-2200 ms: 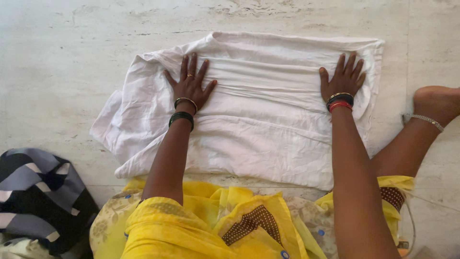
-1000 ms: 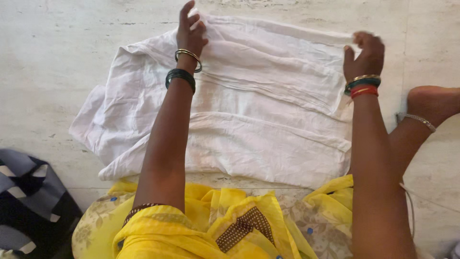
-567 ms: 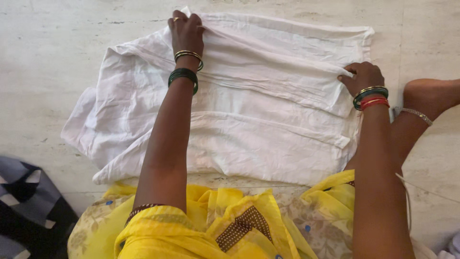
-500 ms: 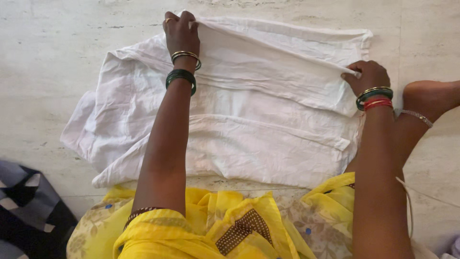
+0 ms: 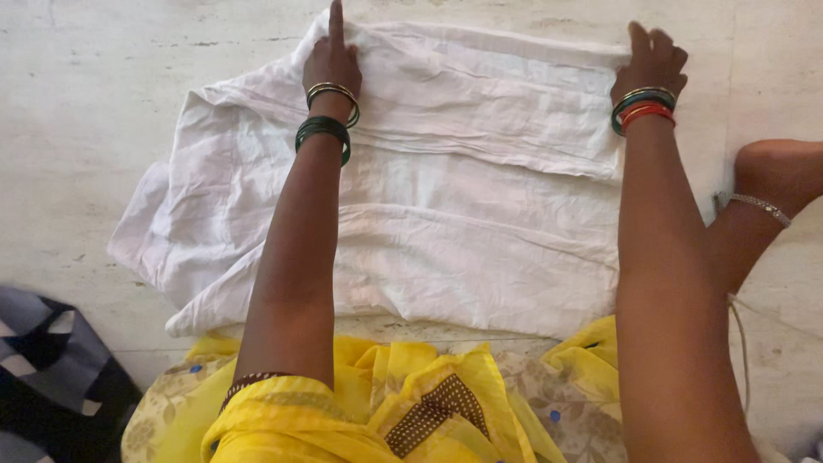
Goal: The person folds white shirts by hand while sitting on the floor, placing the folded items into a nearby bag.
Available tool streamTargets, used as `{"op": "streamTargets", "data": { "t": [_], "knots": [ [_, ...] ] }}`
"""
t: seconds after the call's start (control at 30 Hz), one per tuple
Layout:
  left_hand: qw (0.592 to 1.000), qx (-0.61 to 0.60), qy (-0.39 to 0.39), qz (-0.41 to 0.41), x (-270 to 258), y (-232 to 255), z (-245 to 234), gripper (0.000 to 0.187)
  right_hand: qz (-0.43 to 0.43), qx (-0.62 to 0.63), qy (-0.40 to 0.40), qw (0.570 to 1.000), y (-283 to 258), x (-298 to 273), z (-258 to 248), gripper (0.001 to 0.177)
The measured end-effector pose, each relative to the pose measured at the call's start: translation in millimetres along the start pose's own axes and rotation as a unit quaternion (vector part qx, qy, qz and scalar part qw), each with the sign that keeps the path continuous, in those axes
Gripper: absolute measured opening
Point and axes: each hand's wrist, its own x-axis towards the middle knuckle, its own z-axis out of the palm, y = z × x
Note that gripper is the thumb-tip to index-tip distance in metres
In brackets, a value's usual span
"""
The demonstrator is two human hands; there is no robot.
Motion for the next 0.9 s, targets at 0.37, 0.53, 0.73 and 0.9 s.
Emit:
{"op": "streamTargets", "data": {
  "t": [0.37, 0.53, 0.73, 0.9],
  "knots": [
    [0.856, -0.516, 0.037, 0.026, -57.5, -13.6, -85.1, 0.024, -0.092, -0.023, 0.231, 0.968, 13.7, -94.0, -82.0, 0.018],
    [0.949, -0.280, 0.024, 0.143, -157.5, -47.2, -134.0, 0.032, -0.161, -0.025, 0.107, 0.981, -18.6, -233.6, -129.0, 0.004],
    [0.979, -0.040, -0.007, 0.199, -220.3, -60.9, -147.4, 0.030, -0.126, -0.042, -0.070, 0.989, -25.2, -274.6, -127.1, 0.004],
    [0.971, -0.008, 0.154, 0.181, -215.1, -40.7, -161.3, 0.031, 0.013, -0.070, -0.065, 0.995, -69.1, -252.2, -137.1, 0.035]
  ]
}}
